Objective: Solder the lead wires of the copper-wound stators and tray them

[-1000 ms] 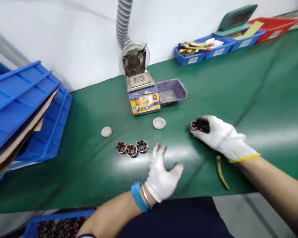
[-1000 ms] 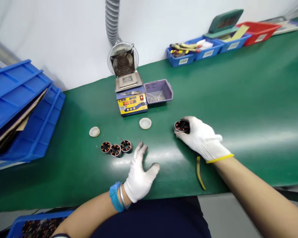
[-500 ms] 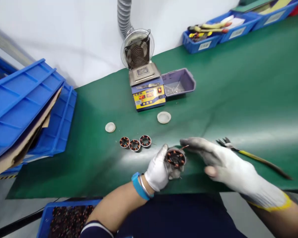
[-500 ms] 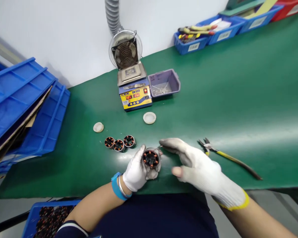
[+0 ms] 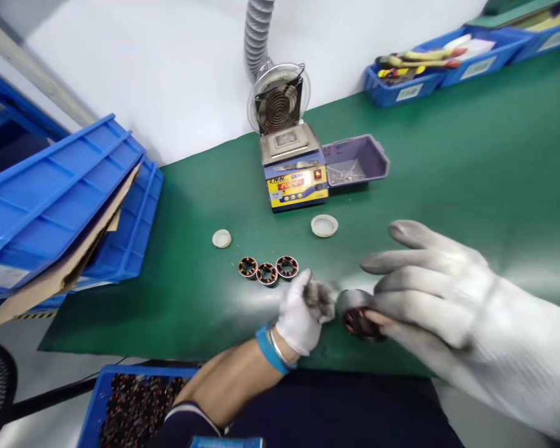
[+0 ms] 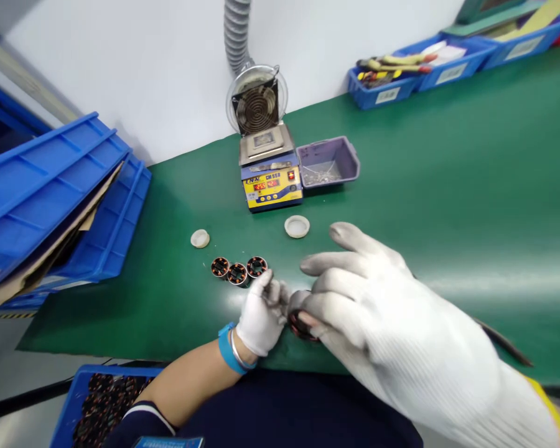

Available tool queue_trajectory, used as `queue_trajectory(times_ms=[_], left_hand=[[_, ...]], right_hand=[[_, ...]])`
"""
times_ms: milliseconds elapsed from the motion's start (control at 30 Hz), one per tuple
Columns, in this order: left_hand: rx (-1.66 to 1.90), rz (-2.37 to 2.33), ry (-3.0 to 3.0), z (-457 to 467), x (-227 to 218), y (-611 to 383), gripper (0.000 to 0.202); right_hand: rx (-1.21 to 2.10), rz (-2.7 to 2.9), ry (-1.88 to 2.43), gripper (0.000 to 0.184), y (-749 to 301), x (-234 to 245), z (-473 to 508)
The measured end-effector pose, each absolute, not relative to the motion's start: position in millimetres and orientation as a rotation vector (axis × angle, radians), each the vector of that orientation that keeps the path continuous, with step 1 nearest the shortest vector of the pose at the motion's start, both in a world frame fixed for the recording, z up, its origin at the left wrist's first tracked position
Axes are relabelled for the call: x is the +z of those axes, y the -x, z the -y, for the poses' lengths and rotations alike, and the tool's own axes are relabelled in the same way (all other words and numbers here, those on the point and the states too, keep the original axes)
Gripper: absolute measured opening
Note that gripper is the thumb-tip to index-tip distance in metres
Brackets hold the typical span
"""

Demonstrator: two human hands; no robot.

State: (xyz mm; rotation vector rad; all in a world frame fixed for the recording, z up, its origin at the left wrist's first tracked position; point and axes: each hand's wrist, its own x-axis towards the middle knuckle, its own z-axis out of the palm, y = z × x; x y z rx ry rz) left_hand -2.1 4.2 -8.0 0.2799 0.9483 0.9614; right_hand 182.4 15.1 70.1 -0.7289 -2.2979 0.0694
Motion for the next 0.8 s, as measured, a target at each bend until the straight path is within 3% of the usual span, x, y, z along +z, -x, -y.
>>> queue_trajectory(times_ms=[100,167,333,567,633,767,800], left_hand=[[0.515,-0.776,-0.412,-6.9,-10.0,5.0,0.068],[0.435,-0.596,-0.501,-6.7,-4.5,8.7,0.073],[0.747,-0.587,-0.541,-1.4,17.0,15.3,0.076],[0.91,-0.62,-0.509,2.2,14.1,9.7,0.077],[0.917,-0.633,-0.509,0.8,11.2,9.2,0.076],[0.897,-0.714,-0.604,-2.0,4.1,8.2,0.076],[0.876,-0.737,-0.654,-2.5,1.4,8.2,0.074]], right_hand=[[0.052,2.342,0.674,0.012,-180.3,74.4,-14.1],[0.038,2.346,0.65,0.012,-181.0,71.5,-16.9],[0.063,2.299,0.763,0.008,-184.8,66.0,-19.1],[0.647,1.304,1.279,0.017,-190.9,43.3,-5.6],[0.712,1.398,1.359,0.018,-192.1,27.3,-6.9],[0.889,1.962,1.395,0.062,-186.8,-1.1,-8.4],[0.876,2.036,1.345,0.065,-185.0,-5.5,-7.6]])
